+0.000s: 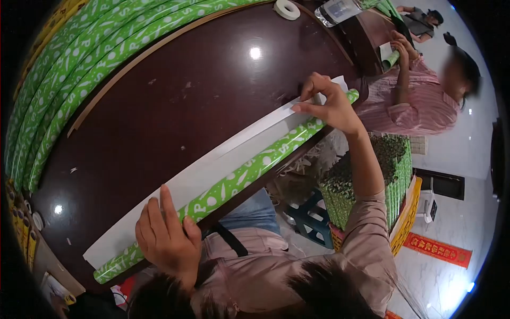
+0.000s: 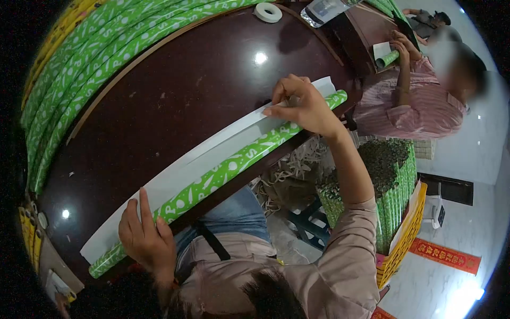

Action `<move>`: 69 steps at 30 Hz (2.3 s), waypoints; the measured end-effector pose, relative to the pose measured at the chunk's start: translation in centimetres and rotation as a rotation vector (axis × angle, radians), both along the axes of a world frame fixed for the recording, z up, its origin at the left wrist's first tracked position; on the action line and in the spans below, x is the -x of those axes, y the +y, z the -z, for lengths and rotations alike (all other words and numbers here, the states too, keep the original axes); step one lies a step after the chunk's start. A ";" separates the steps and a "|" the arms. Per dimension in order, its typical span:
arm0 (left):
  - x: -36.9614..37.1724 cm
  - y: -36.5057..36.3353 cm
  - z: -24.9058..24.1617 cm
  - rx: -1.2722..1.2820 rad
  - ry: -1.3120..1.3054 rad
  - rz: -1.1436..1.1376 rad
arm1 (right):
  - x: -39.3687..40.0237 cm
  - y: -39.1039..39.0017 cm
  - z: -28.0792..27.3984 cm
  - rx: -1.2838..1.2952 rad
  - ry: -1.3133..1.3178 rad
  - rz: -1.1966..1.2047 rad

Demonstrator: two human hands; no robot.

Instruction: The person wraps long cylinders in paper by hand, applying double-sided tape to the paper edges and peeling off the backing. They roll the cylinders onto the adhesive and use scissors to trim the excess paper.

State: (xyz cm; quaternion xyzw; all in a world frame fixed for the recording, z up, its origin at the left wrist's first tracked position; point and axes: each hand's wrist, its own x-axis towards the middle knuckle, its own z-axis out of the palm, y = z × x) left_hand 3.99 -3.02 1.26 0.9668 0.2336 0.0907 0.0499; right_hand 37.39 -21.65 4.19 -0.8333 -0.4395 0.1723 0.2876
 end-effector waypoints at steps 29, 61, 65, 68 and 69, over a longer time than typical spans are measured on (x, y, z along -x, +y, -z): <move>1.0 1.3 0.6 0.014 0.002 -0.012 | 1.3 1.6 0.7 0.030 -0.150 -0.069; -14.5 -4.3 -0.3 0.113 -0.215 0.575 | 4.1 3.1 1.0 -0.065 -0.285 -0.083; -14.4 -4.6 -0.2 0.079 -0.149 0.581 | 3.0 2.3 0.2 -0.067 -0.228 -0.139; -14.1 -4.6 -0.1 0.102 -0.109 0.565 | 0.8 0.6 -1.5 -0.022 -0.047 -0.138; -14.1 -4.6 -0.1 0.099 -0.092 0.569 | 0.0 -0.2 -1.9 0.000 -0.022 -0.120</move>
